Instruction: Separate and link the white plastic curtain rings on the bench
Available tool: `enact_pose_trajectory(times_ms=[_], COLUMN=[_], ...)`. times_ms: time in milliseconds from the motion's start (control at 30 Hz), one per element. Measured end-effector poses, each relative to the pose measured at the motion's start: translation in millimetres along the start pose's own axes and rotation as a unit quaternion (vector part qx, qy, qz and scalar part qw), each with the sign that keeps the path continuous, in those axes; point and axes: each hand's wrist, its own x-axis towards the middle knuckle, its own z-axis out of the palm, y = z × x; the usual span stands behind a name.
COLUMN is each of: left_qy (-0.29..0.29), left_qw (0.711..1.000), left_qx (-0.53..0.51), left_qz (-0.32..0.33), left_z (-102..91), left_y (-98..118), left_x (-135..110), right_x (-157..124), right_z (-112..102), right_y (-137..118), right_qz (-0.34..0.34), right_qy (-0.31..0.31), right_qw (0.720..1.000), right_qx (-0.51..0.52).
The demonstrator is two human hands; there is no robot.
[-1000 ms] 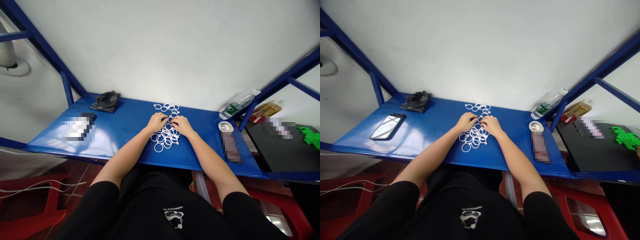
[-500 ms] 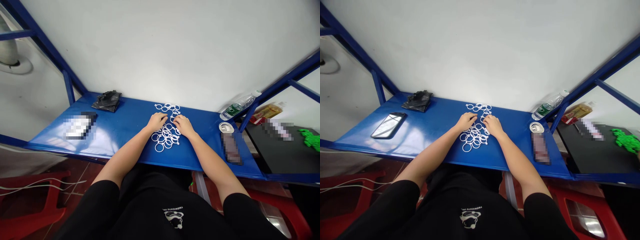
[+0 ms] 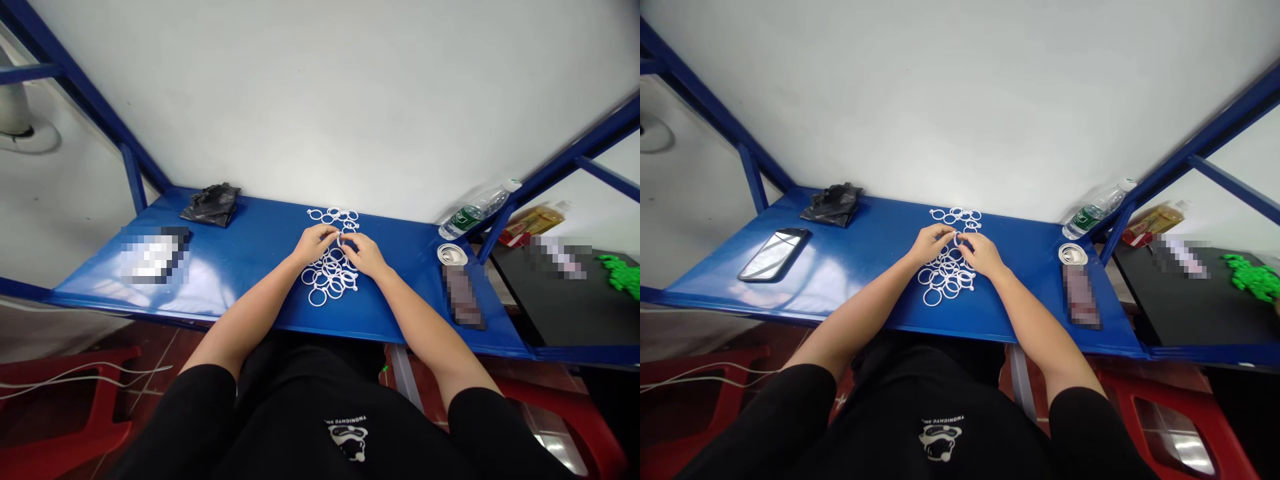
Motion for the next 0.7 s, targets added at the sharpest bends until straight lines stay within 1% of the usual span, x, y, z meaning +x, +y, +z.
enact_pose_trajectory(times_ms=[100,233,333,500,600,700], left_qy=[-0.009,-0.026,-0.032,-0.035,-0.052,-0.062], left_qw=[1.000,0.998,0.999,0.999,0.997,0.997], left_qx=[0.018,0.041,0.028,-0.032,-0.055,-0.055], left_qz=[0.022,0.041,0.029,-0.011,-0.009,-0.002], left_z=[0.2,2.6,4.1,4.6,3.1,1.2], left_y=[5.8,10.1,10.8,10.1,8.8,7.3], left_x=[-1.1,-2.2,-2.7,-3.8,-3.6,-2.6], right_x=[-0.3,-0.6,-0.7,-0.7,-1.0,-1.4], right_z=[0.8,1.4,0.5,-1.2,-1.7,-2.2], right_y=[0.3,0.5,0.1,-0.6,-0.6,-0.4], right_qz=[0.040,0.036,0.026,0.031,0.034,0.027], right_qy=[0.028,0.044,0.048,0.048,0.044,0.034], right_qw=[0.999,0.998,0.998,0.998,0.998,0.999], right_qx=[0.004,-0.005,-0.011,-0.025,-0.026,-0.025])
